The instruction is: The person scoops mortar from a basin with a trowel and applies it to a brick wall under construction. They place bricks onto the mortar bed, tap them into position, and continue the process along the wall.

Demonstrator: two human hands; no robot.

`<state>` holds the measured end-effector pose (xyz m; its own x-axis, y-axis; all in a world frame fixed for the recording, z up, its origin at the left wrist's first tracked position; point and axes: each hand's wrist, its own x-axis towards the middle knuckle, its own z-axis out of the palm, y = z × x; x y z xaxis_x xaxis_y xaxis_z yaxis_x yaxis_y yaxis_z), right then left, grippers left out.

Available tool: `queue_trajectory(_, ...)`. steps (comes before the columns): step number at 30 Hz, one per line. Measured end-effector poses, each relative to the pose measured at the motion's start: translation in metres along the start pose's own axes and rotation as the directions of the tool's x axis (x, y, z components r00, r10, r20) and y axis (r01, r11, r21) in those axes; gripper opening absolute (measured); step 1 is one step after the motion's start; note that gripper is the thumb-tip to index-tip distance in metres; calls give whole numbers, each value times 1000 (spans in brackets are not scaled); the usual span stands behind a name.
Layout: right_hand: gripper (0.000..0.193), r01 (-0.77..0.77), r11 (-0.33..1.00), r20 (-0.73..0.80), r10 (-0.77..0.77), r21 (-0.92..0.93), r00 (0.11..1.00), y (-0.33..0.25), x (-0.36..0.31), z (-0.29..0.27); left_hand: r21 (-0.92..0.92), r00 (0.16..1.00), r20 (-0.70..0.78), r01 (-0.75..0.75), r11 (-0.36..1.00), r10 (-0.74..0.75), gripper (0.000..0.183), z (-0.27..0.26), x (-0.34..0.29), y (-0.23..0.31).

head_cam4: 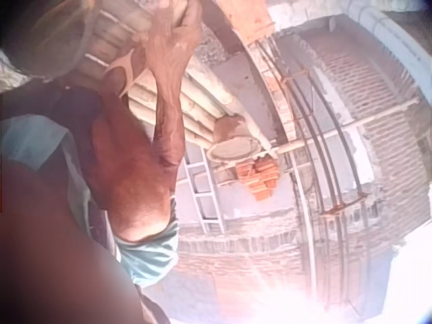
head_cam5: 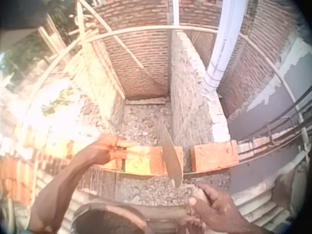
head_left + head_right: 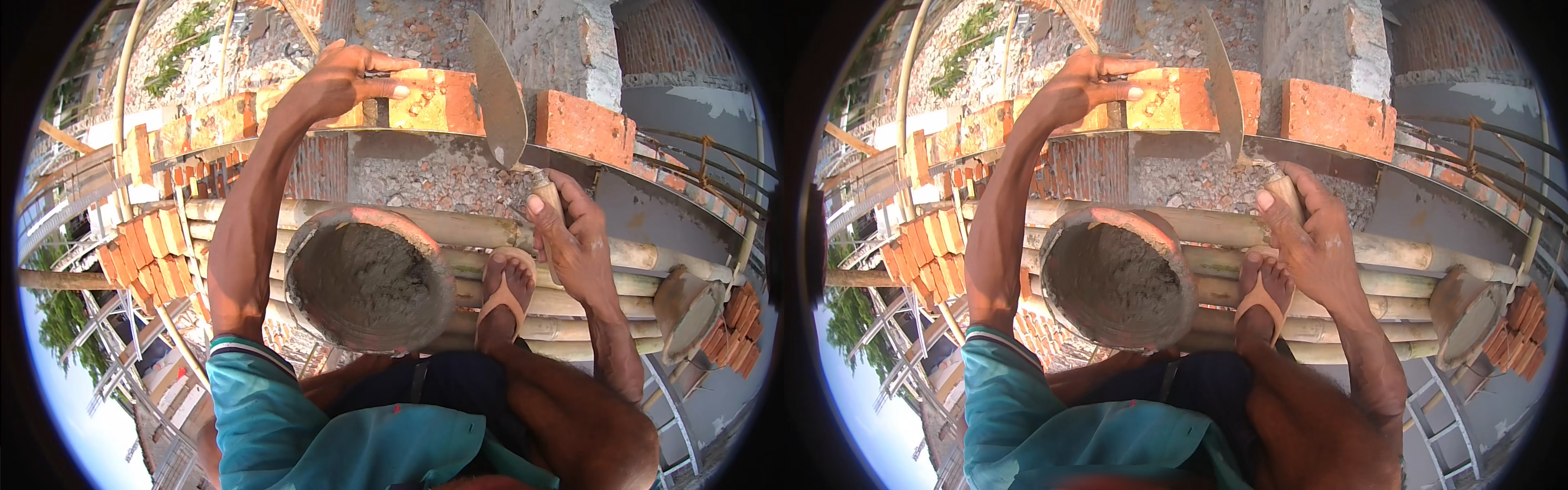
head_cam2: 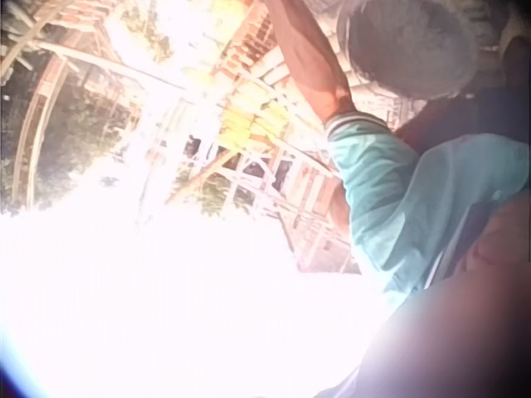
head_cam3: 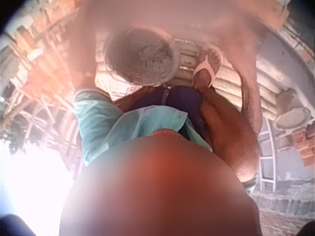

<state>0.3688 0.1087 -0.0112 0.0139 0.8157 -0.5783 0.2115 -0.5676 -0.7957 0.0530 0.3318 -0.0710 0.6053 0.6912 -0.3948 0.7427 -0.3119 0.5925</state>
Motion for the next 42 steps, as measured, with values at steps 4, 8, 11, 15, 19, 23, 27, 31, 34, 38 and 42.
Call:
queue_trajectory(4, 38, 375, 888, 59, -373, -266, 926, 28, -2, -29, 68, 995, -64, -69, 995, 73, 58, 1, -2, 6)
queue_trajectory(8, 31, 457, 744, 222, -400, -488, 889, 79, 13, -40, 199, 963, -130, -209, 957, 237, 55, 10, 0, 29)
queue_trajectory(11, 32, 440, 633, 325, -297, -637, 898, 111, 52, -17, 300, 981, 1, -184, 936, 193, 54, 17, 12, 51)
queue_trajectory(15, 32, 613, 510, 358, -514, -603, 779, 130, 119, 31, 377, 996, 82, -70, 924, 42, 55, 19, 21, 64)
queue_trajectory(19, 32, 584, 616, 303, -506, -529, 808, 135, 145, 45, 337, 998, 1, -53, 940, 56, 59, 24, 14, 53)
queue_trajectory(23, 33, 586, 636, 258, -537, -502, 803, 140, 136, 21, 227, 980, -114, -135, 964, 164, 60, 30, 16, 43)
queue_trajectory(27, 35, 519, 710, 227, -471, -475, 852, 148, 123, -17, 62, 1000, 11, 5, 998, -5, 56, 25, 17, 51)
queue_trajectory(31, 39, 475, 723, 188, -445, -503, 876, 159, 110, -54, 106, 1000, -19, 8, 994, -6, 52, 23, 13, 63)
queue_trajectory(34, 39, 464, 691, 154, -463, -554, 873, 165, 100, -82, 116, 999, -38, -10, 993, 15, 52, 22, 12, 64)
queue_trajectory(38, 36, 433, 640, 124, -469, -635, 874, 171, 84, -124, 121, 997, 74, 29, 992, -38, 58, 15, 17, 65)
queue_trajectory(42, 33, 420, 571, 81, -524, -705, 848, 178, 70, -158, 103, 986, -7, -162, 981, 164, 64, 27, 32, 96)
